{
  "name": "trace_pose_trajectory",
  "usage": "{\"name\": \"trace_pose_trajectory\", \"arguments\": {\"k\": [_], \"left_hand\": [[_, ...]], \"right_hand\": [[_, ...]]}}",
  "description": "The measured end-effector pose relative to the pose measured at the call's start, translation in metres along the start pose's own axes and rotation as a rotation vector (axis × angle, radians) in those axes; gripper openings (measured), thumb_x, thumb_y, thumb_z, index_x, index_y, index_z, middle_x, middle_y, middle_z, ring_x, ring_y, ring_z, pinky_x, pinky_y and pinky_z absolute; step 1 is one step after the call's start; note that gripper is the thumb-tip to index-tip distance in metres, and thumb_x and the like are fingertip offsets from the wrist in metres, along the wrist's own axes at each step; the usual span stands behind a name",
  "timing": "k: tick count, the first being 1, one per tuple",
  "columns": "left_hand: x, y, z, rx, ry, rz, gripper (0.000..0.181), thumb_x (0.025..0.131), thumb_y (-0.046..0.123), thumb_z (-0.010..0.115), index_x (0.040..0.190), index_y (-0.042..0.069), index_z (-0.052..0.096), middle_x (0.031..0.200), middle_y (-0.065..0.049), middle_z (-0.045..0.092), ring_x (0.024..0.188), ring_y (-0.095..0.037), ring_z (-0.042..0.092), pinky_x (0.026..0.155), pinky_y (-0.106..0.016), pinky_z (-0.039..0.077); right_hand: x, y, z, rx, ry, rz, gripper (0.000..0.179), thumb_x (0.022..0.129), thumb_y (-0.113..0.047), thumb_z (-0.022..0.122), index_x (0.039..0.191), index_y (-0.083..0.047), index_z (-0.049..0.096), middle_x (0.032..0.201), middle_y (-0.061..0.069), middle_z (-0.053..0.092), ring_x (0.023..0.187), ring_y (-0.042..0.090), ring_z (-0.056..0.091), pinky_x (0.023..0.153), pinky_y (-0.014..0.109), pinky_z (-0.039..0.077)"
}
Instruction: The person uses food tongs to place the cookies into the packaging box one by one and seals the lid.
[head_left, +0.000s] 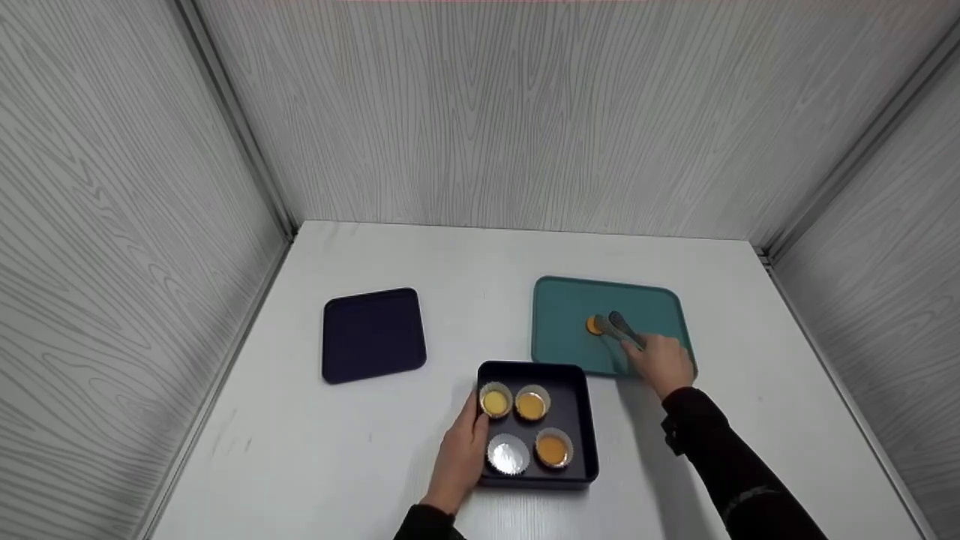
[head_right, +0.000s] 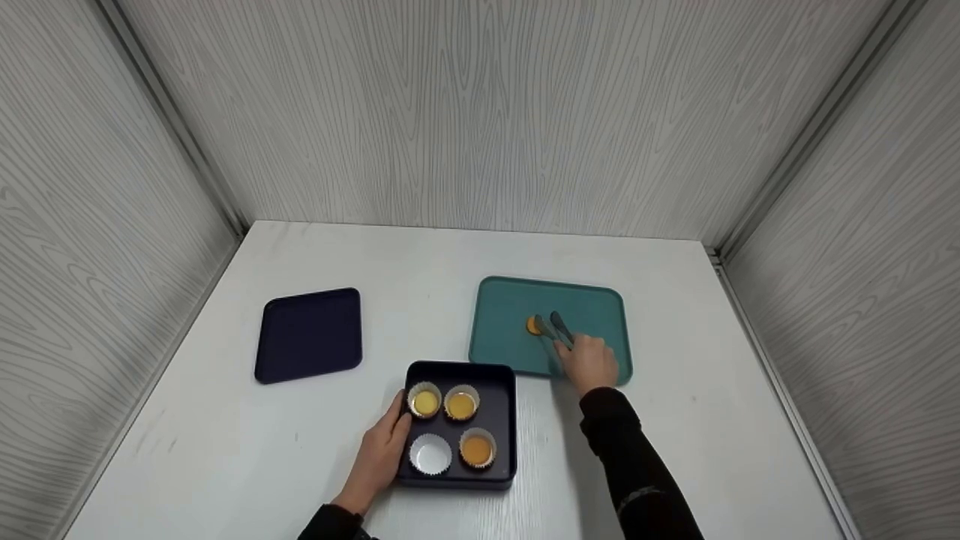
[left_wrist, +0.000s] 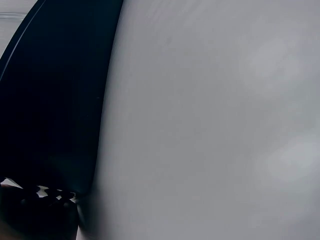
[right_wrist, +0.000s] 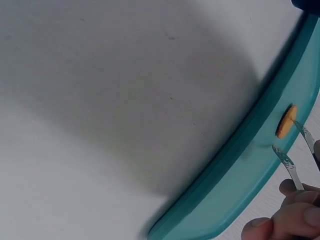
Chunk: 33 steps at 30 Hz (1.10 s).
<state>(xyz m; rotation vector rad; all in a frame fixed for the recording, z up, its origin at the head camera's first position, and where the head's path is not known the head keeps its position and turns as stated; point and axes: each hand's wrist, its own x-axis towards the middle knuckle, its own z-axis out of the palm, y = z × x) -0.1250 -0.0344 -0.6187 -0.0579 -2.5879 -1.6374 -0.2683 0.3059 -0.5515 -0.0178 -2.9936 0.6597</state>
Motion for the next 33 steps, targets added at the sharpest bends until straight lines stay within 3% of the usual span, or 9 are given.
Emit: {"name": "trace_pose_trajectory", "arguments": {"k": [5,9,14,20,28,33], "left_hand": [[0.0004,-0.0013,0.0006,-0.001,0.002,0.002,0.056,0.112,0.028,0.041,0.161,0.004,0.030,0.160,-0.017,0.040,0.147,-0.035,0.039,0.122,-0.049,0.032],[-0.0002,-0.0013,0.0003,0.004,0.007,0.003,0.056,0.112,0.029,0.041,0.160,0.004,0.031,0.160,-0.017,0.040,0.146,-0.035,0.040,0.122,-0.049,0.033],[-0.0002,-0.0005,-0.0002,0.002,0.007,-0.005,0.056,0.111,0.029,0.041,0.161,0.005,0.031,0.160,-0.016,0.040,0.146,-0.033,0.040,0.122,-0.047,0.033],[0.0006,0.0000,-0.0003,-0.004,-0.001,-0.011,0.056,0.111,0.028,0.042,0.162,0.007,0.030,0.161,-0.013,0.040,0.147,-0.030,0.039,0.122,-0.045,0.032],[0.0000,0.0006,-0.0002,-0.012,-0.004,-0.006,0.055,0.111,0.025,0.042,0.161,0.004,0.030,0.160,-0.015,0.040,0.147,-0.033,0.039,0.122,-0.048,0.032],[0.0003,0.0005,0.0000,-0.015,-0.003,-0.003,0.054,0.111,0.023,0.042,0.160,0.003,0.030,0.160,-0.016,0.040,0.147,-0.034,0.039,0.122,-0.049,0.032]], "right_hand": [[0.0006,0.0002,0.0027,0.013,0.020,-0.024,0.049,0.101,-0.038,0.064,0.122,0.005,0.072,0.087,0.019,0.074,0.059,0.020,0.057,0.054,0.033,0.047],[0.0001,-0.0009,0.0043,0.003,0.030,-0.038,0.050,0.101,-0.042,0.063,0.119,0.004,0.074,0.078,0.014,0.071,0.058,0.020,0.055,0.054,0.034,0.045],[-0.0002,-0.0037,0.0056,-0.026,0.033,-0.069,0.047,0.101,-0.039,0.064,0.118,0.004,0.074,0.088,0.021,0.073,0.061,0.024,0.059,0.057,0.041,0.051],[-0.0021,-0.0056,0.0073,-0.075,0.040,-0.088,0.050,0.101,-0.038,0.064,0.126,0.005,0.069,0.109,0.029,0.072,0.080,0.040,0.072,0.068,0.053,0.059],[-0.0037,-0.0054,0.0072,-0.098,0.036,-0.086,0.045,0.100,-0.037,0.066,0.123,0.001,0.072,0.098,0.028,0.074,0.064,0.036,0.068,0.055,0.051,0.055],[-0.0037,-0.0069,0.0055,-0.092,0.051,-0.101,0.045,0.099,-0.036,0.068,0.124,0.001,0.072,0.105,0.028,0.073,0.073,0.042,0.070,0.061,0.055,0.058]]}}
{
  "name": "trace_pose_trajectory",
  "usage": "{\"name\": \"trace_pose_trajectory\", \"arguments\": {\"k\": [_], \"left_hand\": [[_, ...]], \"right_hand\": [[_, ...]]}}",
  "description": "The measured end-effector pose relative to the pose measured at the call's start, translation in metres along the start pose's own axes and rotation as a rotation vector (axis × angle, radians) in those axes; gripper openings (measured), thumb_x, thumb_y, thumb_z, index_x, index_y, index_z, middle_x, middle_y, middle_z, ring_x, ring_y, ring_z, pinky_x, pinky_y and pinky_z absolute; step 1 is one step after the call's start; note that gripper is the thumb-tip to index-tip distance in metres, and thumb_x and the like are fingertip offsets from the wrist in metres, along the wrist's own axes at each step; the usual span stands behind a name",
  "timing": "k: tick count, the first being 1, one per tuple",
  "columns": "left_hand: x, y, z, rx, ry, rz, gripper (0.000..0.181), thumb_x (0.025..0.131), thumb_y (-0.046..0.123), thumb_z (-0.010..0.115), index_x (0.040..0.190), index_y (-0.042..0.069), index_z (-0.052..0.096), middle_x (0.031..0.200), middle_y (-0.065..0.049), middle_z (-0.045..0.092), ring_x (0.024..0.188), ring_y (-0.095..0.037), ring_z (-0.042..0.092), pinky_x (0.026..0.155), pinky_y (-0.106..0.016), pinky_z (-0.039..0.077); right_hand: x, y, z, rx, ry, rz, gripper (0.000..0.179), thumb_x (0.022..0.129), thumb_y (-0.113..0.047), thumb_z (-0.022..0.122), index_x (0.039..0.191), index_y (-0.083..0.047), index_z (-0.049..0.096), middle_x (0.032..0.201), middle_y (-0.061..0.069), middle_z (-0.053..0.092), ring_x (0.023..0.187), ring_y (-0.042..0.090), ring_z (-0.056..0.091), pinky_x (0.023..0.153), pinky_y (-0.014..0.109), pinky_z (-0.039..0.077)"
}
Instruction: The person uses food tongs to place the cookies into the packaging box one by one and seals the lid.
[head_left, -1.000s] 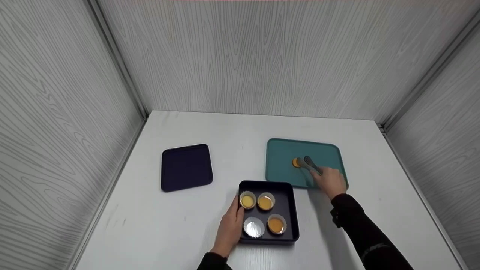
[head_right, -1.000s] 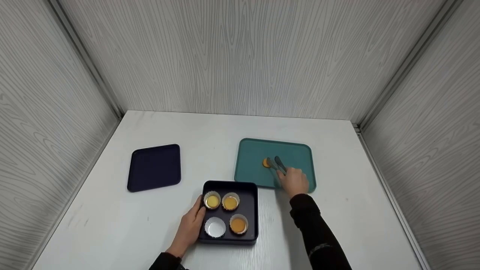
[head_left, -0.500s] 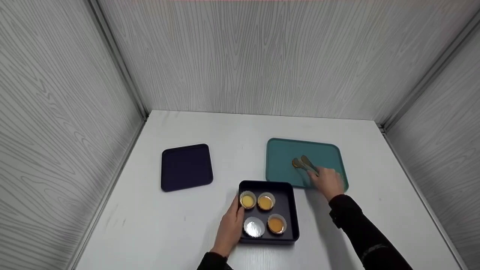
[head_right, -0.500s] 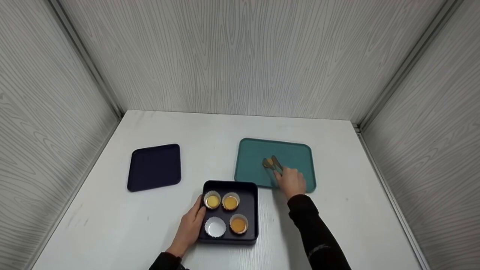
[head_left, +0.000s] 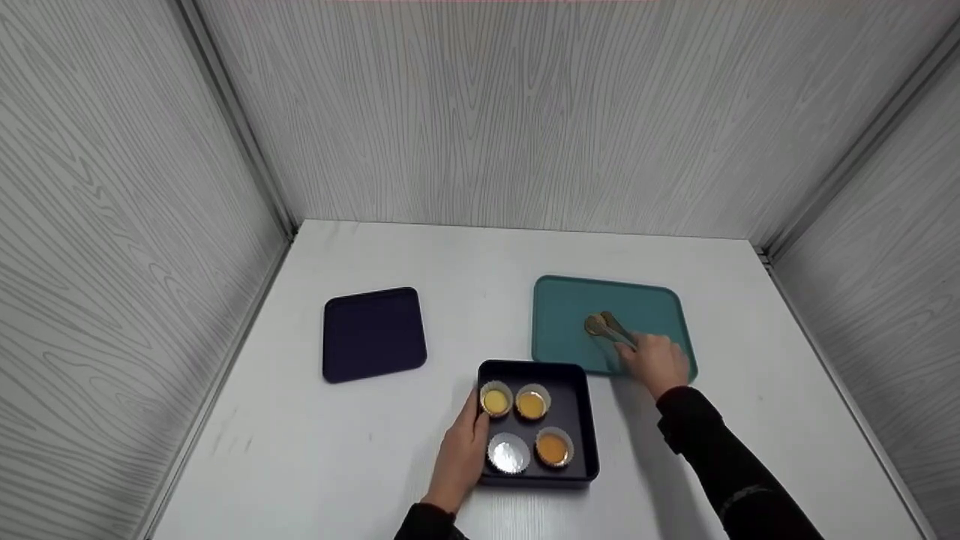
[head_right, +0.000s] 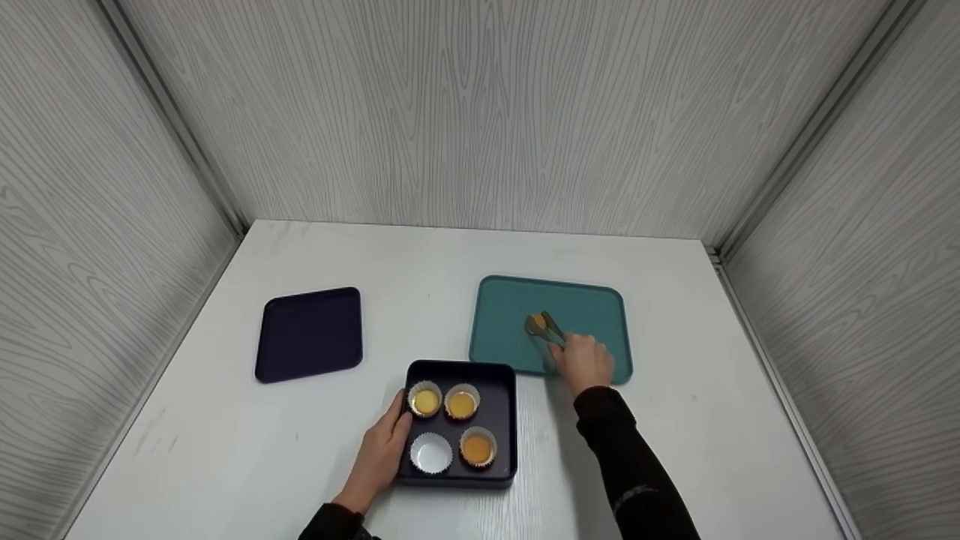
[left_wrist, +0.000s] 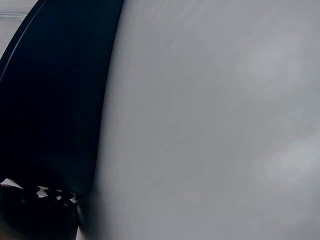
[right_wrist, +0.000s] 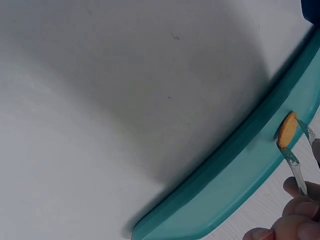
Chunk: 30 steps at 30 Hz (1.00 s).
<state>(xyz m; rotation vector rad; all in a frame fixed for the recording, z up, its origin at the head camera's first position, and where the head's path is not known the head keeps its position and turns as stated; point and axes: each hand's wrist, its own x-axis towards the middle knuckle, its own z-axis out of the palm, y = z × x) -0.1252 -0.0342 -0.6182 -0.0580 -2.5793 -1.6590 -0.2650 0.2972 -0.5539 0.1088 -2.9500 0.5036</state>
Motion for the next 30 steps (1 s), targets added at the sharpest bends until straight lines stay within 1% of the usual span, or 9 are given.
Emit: {"name": "trace_pose_trajectory", "arguments": {"k": [4,7,15,19,22,26,30], "left_hand": [[0.000,0.000,0.000,0.000,0.001,0.005,0.055,0.111,0.024,0.042,0.160,0.003,0.030,0.161,-0.015,0.039,0.147,-0.034,0.038,0.122,-0.048,0.032],[0.001,0.000,0.000,0.000,0.002,0.006,0.055,0.111,0.025,0.041,0.160,0.003,0.030,0.161,-0.015,0.040,0.147,-0.034,0.039,0.122,-0.048,0.032],[0.001,-0.001,0.000,0.008,0.006,-0.003,0.055,0.111,0.026,0.042,0.160,0.004,0.031,0.160,-0.016,0.041,0.146,-0.035,0.040,0.122,-0.048,0.033],[0.001,-0.001,0.000,0.007,0.004,-0.012,0.055,0.112,0.028,0.041,0.160,0.004,0.031,0.160,-0.017,0.040,0.146,-0.035,0.040,0.122,-0.048,0.032],[0.000,-0.001,0.000,0.013,0.011,-0.007,0.056,0.112,0.029,0.041,0.160,0.004,0.031,0.160,-0.016,0.041,0.146,-0.035,0.040,0.122,-0.048,0.032],[-0.001,-0.001,0.001,0.033,0.026,0.012,0.055,0.111,0.029,0.041,0.160,0.004,0.032,0.159,-0.016,0.042,0.145,-0.034,0.042,0.121,-0.047,0.034],[-0.001,0.000,0.001,0.038,0.032,0.021,0.055,0.111,0.028,0.041,0.160,0.004,0.033,0.158,-0.016,0.043,0.145,-0.034,0.042,0.121,-0.047,0.034]], "right_hand": [[0.001,0.001,-0.001,-0.002,0.014,-0.007,0.046,0.098,-0.035,0.070,0.126,0.000,0.071,0.111,0.028,0.072,0.079,0.044,0.071,0.065,0.056,0.059],[0.000,0.002,-0.001,-0.005,0.025,-0.014,0.045,0.097,-0.035,0.072,0.126,0.000,0.072,0.110,0.028,0.073,0.078,0.043,0.072,0.064,0.055,0.059],[-0.004,0.003,0.001,0.014,0.065,-0.070,0.041,0.095,-0.030,0.074,0.125,-0.002,0.073,0.105,0.025,0.075,0.076,0.038,0.072,0.061,0.051,0.058],[-0.005,0.003,0.003,0.023,0.076,-0.091,0.040,0.095,-0.029,0.075,0.125,-0.004,0.074,0.104,0.023,0.075,0.071,0.034,0.070,0.055,0.045,0.054],[-0.006,0.003,0.004,0.017,0.104,-0.120,0.038,0.093,-0.029,0.078,0.122,-0.005,0.075,0.101,0.021,0.076,0.069,0.033,0.070,0.054,0.043,0.053],[-0.007,0.002,0.007,0.005,0.144,-0.182,0.035,0.090,-0.027,0.080,0.119,-0.006,0.077,0.096,0.020,0.077,0.069,0.034,0.070,0.055,0.046,0.055],[-0.009,0.002,0.010,0.015,0.157,-0.231,0.032,0.090,-0.026,0.080,0.116,-0.007,0.078,0.090,0.018,0.077,0.065,0.033,0.069,0.054,0.046,0.055]]}}
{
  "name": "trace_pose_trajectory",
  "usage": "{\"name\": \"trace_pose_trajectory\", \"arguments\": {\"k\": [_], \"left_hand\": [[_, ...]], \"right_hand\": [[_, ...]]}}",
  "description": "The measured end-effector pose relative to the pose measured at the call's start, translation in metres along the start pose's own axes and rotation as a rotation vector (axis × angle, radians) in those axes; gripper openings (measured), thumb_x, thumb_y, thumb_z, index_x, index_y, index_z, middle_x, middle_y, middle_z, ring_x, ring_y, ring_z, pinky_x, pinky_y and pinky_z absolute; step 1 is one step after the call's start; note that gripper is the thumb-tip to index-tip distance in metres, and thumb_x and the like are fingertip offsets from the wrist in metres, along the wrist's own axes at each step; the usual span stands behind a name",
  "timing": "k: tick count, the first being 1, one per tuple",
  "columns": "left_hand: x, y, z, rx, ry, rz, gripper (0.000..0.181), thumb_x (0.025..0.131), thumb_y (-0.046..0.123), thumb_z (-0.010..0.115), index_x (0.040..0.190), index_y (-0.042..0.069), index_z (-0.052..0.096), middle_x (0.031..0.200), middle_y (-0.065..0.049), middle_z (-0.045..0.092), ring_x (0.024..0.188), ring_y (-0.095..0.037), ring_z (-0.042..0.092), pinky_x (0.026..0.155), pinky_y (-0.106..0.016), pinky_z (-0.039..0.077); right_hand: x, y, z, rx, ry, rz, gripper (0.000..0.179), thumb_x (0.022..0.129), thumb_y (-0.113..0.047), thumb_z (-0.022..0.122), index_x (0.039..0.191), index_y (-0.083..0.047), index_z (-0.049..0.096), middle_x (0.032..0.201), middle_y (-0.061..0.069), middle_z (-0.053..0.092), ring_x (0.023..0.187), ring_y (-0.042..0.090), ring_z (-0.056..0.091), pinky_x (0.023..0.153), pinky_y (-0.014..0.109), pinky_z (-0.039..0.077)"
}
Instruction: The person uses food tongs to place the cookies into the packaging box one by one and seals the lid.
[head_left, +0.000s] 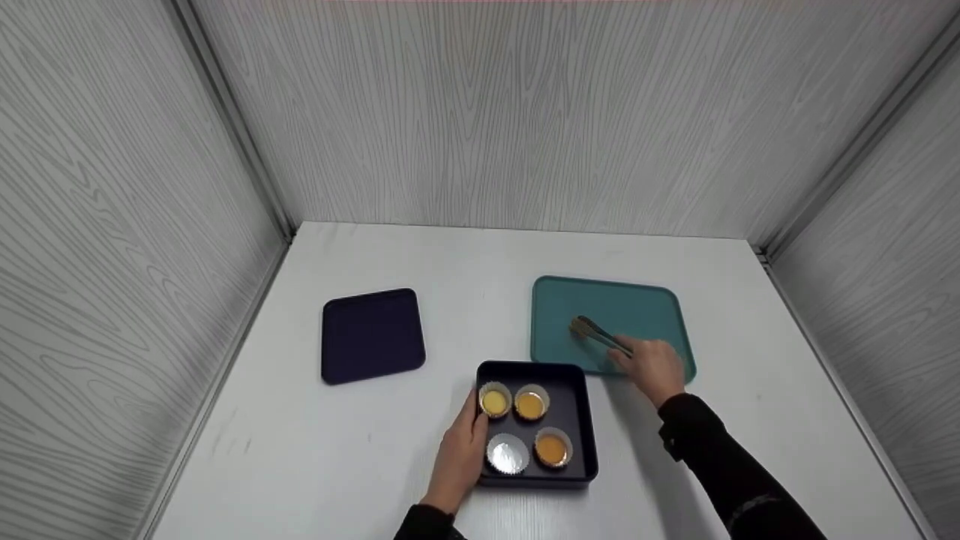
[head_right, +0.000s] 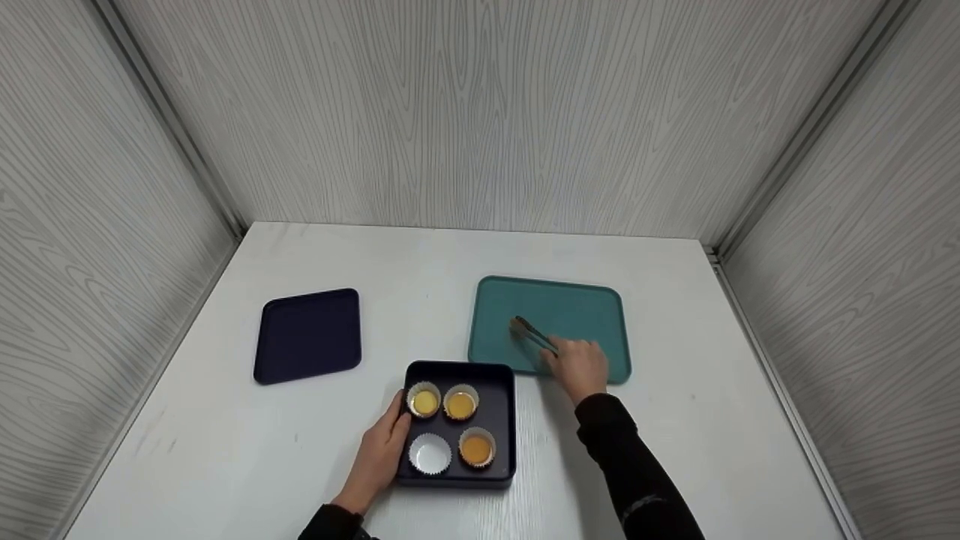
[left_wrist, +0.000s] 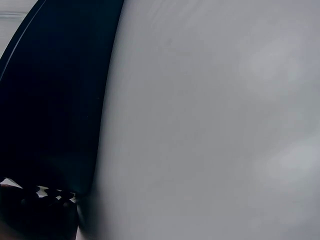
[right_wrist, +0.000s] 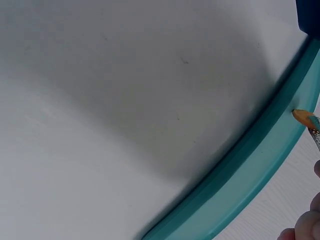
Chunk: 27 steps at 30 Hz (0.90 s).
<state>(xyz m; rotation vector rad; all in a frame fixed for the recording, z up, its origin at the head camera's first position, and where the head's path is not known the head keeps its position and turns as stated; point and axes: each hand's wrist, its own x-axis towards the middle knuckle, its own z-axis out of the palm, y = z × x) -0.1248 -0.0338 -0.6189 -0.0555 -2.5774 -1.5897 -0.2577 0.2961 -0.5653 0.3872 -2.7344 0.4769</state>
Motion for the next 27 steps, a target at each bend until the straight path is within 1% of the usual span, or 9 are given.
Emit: {"name": "trace_pose_trajectory", "arguments": {"k": [6,12,20,24,27], "left_hand": [[0.0003,-0.0003,0.0003,-0.009,0.000,-0.003,0.055,0.111,0.028,0.041,0.160,0.003,0.032,0.159,-0.016,0.042,0.145,-0.034,0.041,0.122,-0.047,0.033],[-0.0001,-0.0004,0.0005,-0.007,0.006,0.006,0.055,0.111,0.029,0.041,0.160,0.004,0.032,0.159,-0.016,0.042,0.145,-0.034,0.042,0.121,-0.048,0.033],[0.0004,-0.0008,0.0006,-0.004,0.006,0.018,0.055,0.111,0.028,0.042,0.160,0.003,0.032,0.158,-0.016,0.043,0.144,-0.034,0.043,0.120,-0.047,0.035],[0.0003,0.0001,-0.0002,-0.029,-0.017,-0.007,0.055,0.111,0.026,0.043,0.161,0.005,0.031,0.160,-0.014,0.041,0.146,-0.032,0.041,0.121,-0.047,0.034],[0.0005,0.0009,-0.0009,-0.046,-0.034,-0.028,0.055,0.111,0.024,0.043,0.161,0.006,0.030,0.161,-0.013,0.039,0.147,-0.030,0.039,0.122,-0.045,0.032]], "right_hand": [[-0.0010,-0.0006,0.0012,-0.001,0.016,-0.025,0.029,0.090,-0.026,0.080,0.114,-0.010,0.080,0.083,0.016,0.077,0.061,0.033,0.068,0.054,0.049,0.055],[-0.0020,-0.0010,0.0023,0.022,0.016,-0.035,0.030,0.091,-0.024,0.079,0.115,-0.006,0.079,0.083,0.018,0.076,0.061,0.034,0.067,0.056,0.050,0.056],[-0.0023,-0.0006,0.0026,0.050,0.016,-0.017,0.030,0.092,-0.023,0.077,0.115,-0.003,0.078,0.082,0.017,0.076,0.063,0.034,0.068,0.057,0.051,0.054],[-0.0029,-0.0013,0.0006,0.077,0.022,-0.022,0.032,0.093,-0.023,0.076,0.117,-0.002,0.077,0.088,0.018,0.077,0.068,0.035,0.070,0.062,0.052,0.058],[-0.0034,-0.0027,-0.0014,0.099,0.033,-0.026,0.032,0.094,-0.023,0.075,0.118,-0.001,0.076,0.089,0.018,0.077,0.068,0.034,0.071,0.062,0.050,0.058]]}}
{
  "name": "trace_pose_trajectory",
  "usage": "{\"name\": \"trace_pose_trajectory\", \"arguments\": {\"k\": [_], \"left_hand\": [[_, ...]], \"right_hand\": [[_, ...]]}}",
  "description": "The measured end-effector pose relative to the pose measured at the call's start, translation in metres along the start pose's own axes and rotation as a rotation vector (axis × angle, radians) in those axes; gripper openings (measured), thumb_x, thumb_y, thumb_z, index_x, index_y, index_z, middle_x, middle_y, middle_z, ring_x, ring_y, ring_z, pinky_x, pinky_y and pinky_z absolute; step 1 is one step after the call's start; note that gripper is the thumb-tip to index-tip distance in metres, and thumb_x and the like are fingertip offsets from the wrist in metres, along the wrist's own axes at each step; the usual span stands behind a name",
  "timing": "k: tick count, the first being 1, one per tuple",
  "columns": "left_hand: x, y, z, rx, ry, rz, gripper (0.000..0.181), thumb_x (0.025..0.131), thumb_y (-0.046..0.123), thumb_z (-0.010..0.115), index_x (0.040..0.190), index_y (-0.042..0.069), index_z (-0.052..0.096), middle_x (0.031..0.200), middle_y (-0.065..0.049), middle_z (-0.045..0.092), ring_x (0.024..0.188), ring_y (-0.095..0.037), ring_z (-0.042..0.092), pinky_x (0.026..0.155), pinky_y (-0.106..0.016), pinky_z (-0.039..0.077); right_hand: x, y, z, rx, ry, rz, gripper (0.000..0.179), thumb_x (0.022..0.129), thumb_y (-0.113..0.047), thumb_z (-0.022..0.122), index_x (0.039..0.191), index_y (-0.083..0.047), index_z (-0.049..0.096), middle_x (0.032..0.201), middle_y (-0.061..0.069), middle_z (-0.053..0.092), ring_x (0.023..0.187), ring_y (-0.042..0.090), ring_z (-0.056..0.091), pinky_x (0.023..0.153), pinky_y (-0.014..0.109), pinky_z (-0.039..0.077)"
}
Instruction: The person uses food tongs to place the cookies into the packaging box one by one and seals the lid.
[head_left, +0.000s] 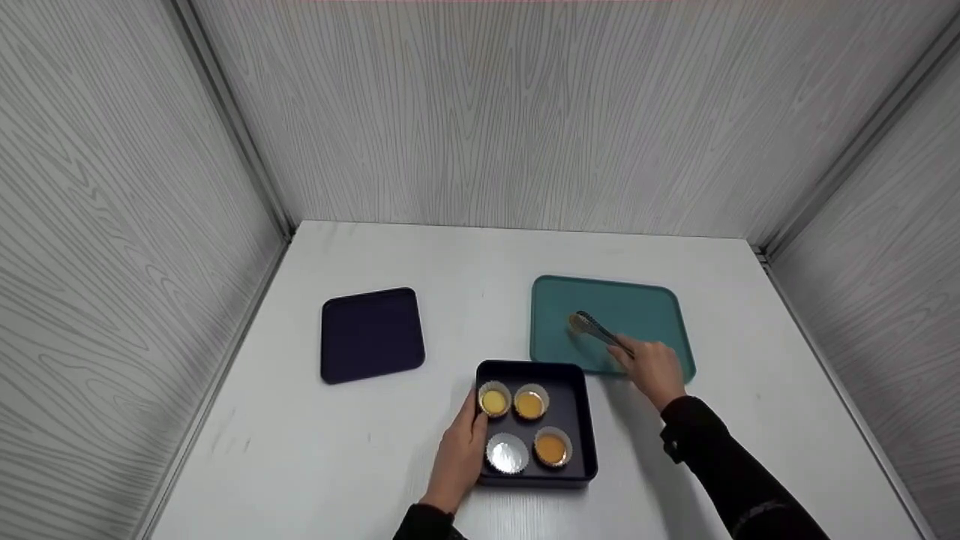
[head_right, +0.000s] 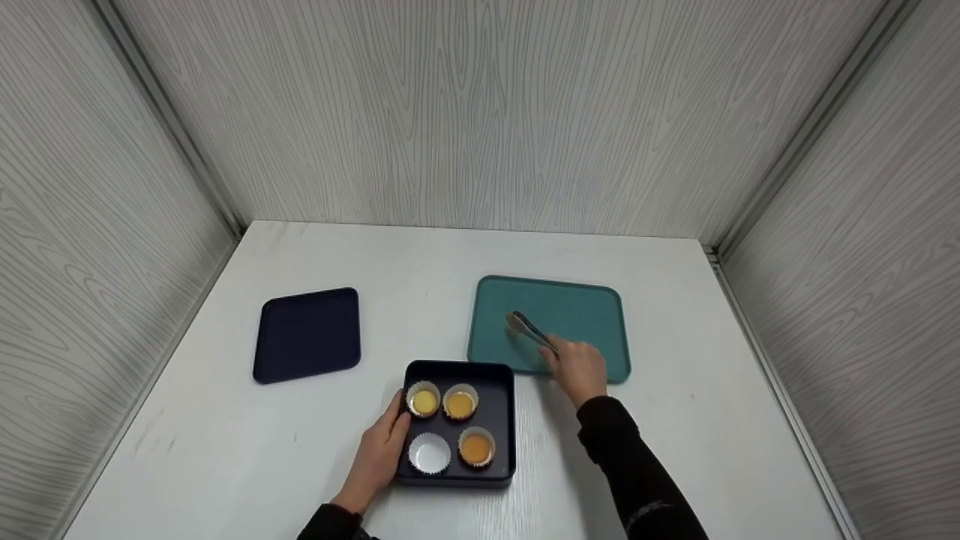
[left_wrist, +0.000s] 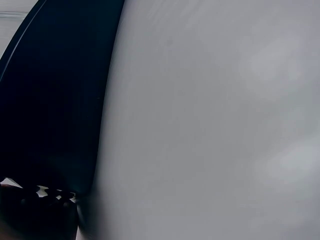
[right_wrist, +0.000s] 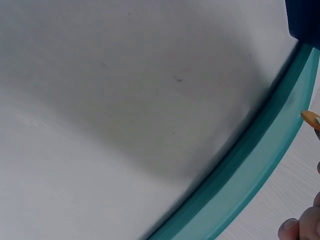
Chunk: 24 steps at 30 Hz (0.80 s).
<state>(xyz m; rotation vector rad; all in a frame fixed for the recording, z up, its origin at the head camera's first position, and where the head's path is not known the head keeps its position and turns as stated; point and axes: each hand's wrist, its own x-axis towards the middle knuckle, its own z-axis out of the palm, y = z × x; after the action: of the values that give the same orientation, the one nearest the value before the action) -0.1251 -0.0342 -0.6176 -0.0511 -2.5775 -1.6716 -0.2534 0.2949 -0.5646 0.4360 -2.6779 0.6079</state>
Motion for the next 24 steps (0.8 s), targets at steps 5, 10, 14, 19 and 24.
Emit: {"name": "trace_pose_trajectory", "arguments": {"k": [5,10,14,19,24], "left_hand": [[0.000,0.000,0.000,0.004,-0.002,-0.002,0.055,0.111,0.025,0.043,0.162,0.007,0.029,0.161,-0.012,0.039,0.147,-0.030,0.038,0.122,-0.045,0.032],[0.000,-0.001,0.000,0.005,-0.001,0.000,0.056,0.111,0.029,0.042,0.162,0.006,0.029,0.161,-0.013,0.039,0.147,-0.031,0.039,0.122,-0.046,0.032],[0.000,-0.002,0.000,0.009,0.001,0.007,0.057,0.112,0.030,0.041,0.161,0.006,0.029,0.161,-0.013,0.039,0.147,-0.031,0.039,0.122,-0.046,0.032],[0.000,-0.002,0.000,0.011,0.004,0.009,0.057,0.112,0.031,0.041,0.161,0.006,0.030,0.161,-0.013,0.039,0.147,-0.030,0.039,0.122,-0.044,0.032],[0.000,-0.001,0.000,0.011,0.009,0.002,0.056,0.111,0.030,0.041,0.160,0.004,0.031,0.160,-0.014,0.040,0.147,-0.031,0.040,0.122,-0.046,0.033]], "right_hand": [[0.002,-0.003,-0.004,0.020,0.023,-0.015,0.029,0.094,-0.022,0.076,0.115,-0.003,0.078,0.080,0.014,0.075,0.061,0.030,0.067,0.056,0.043,0.050],[0.004,-0.009,-0.009,0.045,0.027,-0.020,0.027,0.095,-0.022,0.074,0.116,-0.004,0.077,0.075,0.010,0.073,0.056,0.024,0.061,0.054,0.036,0.042],[0.005,-0.014,-0.013,0.063,0.036,-0.036,0.024,0.096,-0.022,0.073,0.114,-0.006,0.078,0.069,0.005,0.068,0.053,0.017,0.053,0.055,0.033,0.037],[0.005,-0.023,-0.018,0.088,0.042,-0.065,0.019,0.096,-0.021,0.072,0.111,-0.009,0.078,0.064,-0.001,0.063,0.050,0.011,0.046,0.052,0.029,0.034],[0.004,-0.031,-0.022,0.109,0.044,-0.070,0.023,0.095,-0.021,0.074,0.115,-0.008,0.077,0.065,-0.001,0.066,0.050,0.010,0.047,0.052,0.028,0.035]]}}
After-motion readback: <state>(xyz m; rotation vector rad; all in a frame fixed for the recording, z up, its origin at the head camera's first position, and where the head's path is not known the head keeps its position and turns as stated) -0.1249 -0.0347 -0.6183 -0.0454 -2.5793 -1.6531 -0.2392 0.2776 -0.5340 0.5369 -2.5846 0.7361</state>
